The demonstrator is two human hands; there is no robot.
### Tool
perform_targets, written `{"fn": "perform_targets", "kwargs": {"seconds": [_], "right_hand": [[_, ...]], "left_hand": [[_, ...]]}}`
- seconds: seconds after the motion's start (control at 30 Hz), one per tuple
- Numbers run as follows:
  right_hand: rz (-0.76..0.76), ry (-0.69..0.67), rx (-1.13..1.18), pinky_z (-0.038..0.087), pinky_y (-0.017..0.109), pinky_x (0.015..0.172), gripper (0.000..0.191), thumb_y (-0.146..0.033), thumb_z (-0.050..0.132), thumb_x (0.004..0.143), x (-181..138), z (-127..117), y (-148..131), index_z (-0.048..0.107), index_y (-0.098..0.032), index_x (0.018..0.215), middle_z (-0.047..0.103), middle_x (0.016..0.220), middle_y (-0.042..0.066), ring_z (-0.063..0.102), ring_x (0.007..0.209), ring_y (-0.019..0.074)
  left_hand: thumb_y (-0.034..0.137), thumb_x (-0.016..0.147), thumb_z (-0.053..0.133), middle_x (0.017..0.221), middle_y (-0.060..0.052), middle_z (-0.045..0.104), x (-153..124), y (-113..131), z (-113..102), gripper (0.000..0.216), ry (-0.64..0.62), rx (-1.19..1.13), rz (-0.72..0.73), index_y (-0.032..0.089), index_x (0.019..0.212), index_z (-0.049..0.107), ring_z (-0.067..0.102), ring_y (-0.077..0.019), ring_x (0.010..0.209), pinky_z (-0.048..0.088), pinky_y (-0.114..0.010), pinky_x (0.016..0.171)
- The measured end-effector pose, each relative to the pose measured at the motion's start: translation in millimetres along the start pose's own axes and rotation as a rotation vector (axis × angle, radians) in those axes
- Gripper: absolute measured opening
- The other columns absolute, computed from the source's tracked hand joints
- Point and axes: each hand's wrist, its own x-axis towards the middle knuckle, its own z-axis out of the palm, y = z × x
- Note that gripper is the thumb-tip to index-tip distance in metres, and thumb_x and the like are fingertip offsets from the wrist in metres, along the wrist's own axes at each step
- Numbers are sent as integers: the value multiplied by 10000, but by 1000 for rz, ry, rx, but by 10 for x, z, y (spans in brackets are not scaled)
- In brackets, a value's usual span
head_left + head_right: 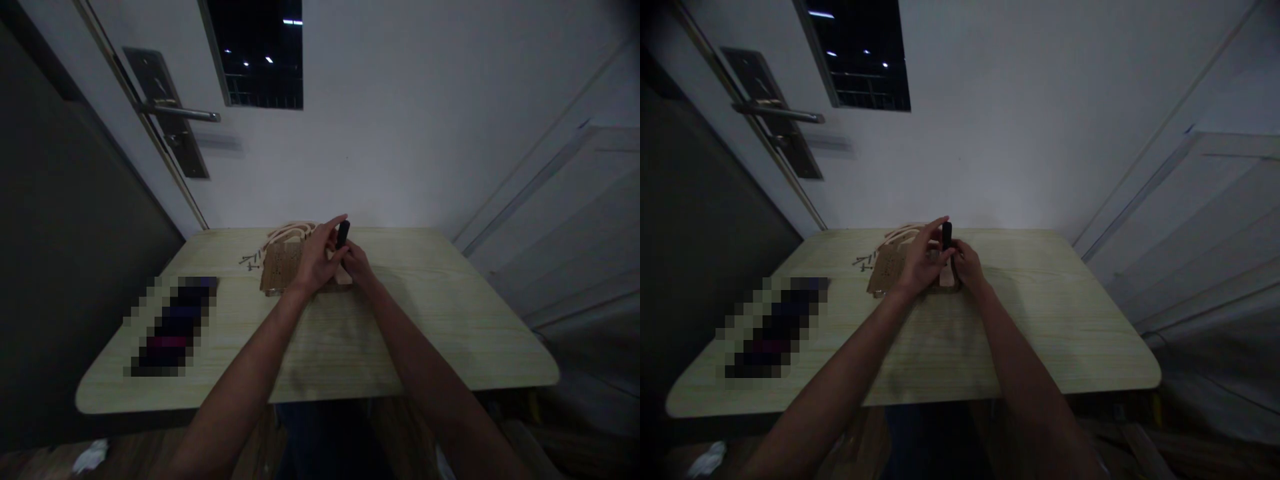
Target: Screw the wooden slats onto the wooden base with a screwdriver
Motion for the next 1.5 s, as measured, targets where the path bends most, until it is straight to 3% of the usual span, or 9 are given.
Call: {"fn": "perform_targets", "kwargs": {"seconds": [0.13,0.23,0.37,0.47,0.8,0.97,1.07,1.37,1.5], "right_hand": [[-4,10,8,514,403,937,242,-317,486,852,8,17,25,689,-226,948,767,1039,85,684,971,255],[1,13,16,515,405,935,240,-330,481,858,12,23,43,685,-218,920,763,1021,89,686,958,256],[-8,-6,38,510,405,952,264,-313,516,831,9,10,45,697,-225,1002,766,1070,84,683,997,260],[-10,-10,29,512,410,942,271,-301,521,819,9,-2,22,703,-225,1004,769,1063,81,682,994,264],[7,35,11,521,395,896,242,-318,490,833,1,11,-2,697,-223,912,771,982,73,679,918,251],[-3,-7,40,512,398,931,269,-306,513,820,6,0,-6,704,-227,992,770,1064,74,677,999,257],[-4,3,32,509,408,943,283,-306,489,839,0,6,-11,709,-216,992,769,1055,85,677,993,256],[17,-23,8,502,417,965,287,-314,487,869,-7,9,16,711,-226,1025,757,1041,68,674,961,235],[20,12,80,506,424,979,294,-370,516,898,-13,18,2,700,-248,1093,747,1117,69,671,1015,232]], "left_hand": [[100,912,536,1198,-78,671,-36,38,10,632,-2,-159,-50,269,1491,349,668,-158,977,578,-285,829],[61,907,480,1191,-76,681,-37,46,-3,591,-37,-175,-4,259,1457,394,679,-159,997,579,-306,870],[135,891,609,1233,-73,629,-5,11,-11,531,-10,-77,51,270,1388,480,643,-178,1019,581,-320,851],[157,855,691,1110,-43,608,18,-10,-9,519,29,20,46,277,1336,538,601,-163,923,579,-320,816],[114,898,536,1188,-77,690,10,66,-43,528,-42,-134,-2,256,1401,465,680,-169,995,583,-334,912],[145,838,705,1195,-65,672,26,58,-39,514,-2,-40,-21,260,1315,553,661,-181,1001,588,-335,881],[106,835,692,1162,-56,670,24,49,-31,508,23,-57,-60,276,1299,570,657,-168,965,591,-292,798],[237,1019,487,1223,-94,678,8,-14,-89,552,157,-131,-79,305,1522,270,705,-154,1012,606,-319,891],[240,1007,524,1217,-85,681,30,-30,-117,304,171,-25,-5,244,1310,544,679,-177,1108,581,-355,960]]}}
